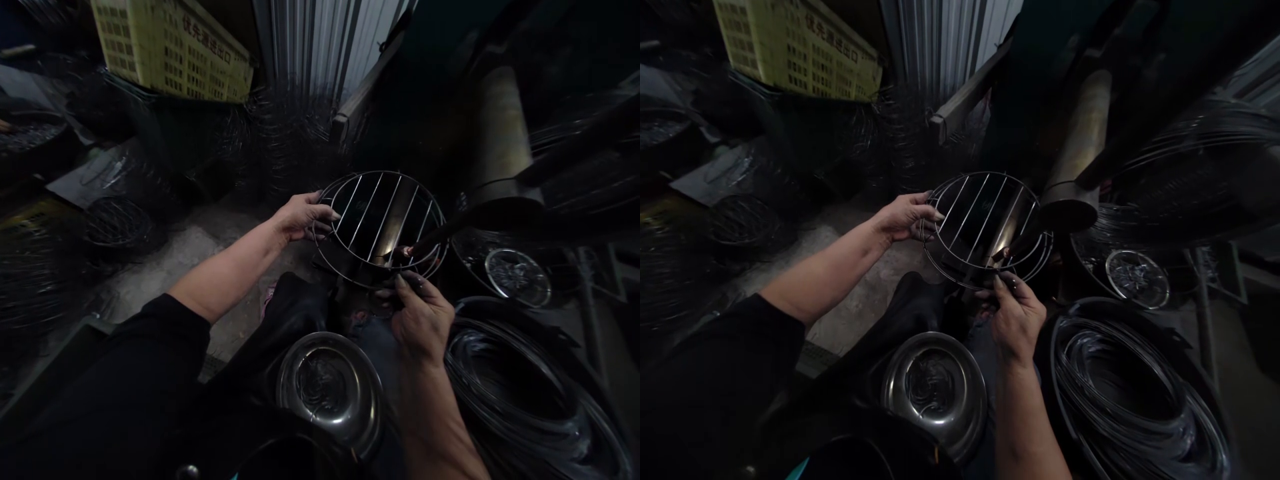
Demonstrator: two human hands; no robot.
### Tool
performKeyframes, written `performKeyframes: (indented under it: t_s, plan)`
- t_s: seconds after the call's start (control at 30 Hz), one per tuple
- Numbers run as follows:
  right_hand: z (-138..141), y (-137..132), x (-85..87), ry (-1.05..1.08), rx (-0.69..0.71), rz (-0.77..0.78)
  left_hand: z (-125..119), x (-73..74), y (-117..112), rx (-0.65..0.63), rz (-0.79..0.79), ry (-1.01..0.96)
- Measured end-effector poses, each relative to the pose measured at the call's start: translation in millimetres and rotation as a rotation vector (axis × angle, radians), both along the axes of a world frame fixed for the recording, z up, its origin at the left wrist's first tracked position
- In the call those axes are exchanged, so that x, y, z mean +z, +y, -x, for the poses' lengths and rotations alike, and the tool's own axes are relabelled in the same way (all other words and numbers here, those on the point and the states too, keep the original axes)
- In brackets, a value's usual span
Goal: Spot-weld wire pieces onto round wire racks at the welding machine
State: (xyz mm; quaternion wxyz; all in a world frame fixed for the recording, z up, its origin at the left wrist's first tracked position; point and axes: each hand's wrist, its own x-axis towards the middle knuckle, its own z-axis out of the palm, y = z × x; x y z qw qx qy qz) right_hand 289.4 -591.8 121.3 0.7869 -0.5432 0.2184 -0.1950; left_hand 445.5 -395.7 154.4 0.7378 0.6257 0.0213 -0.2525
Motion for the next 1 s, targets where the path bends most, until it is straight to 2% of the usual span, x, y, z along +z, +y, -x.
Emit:
performKeyframes:
  t_s: [0.43,1.0]
  plan:
    - [-8,-7,6.1,0.0,0.018,-0.016,-13,8.6,-10,0.007,0.0,0.053]
    - [-22,-12,9.2,0.017,0.008,-0.011,-23,7.4,-21,0.048,-0.058,0.098]
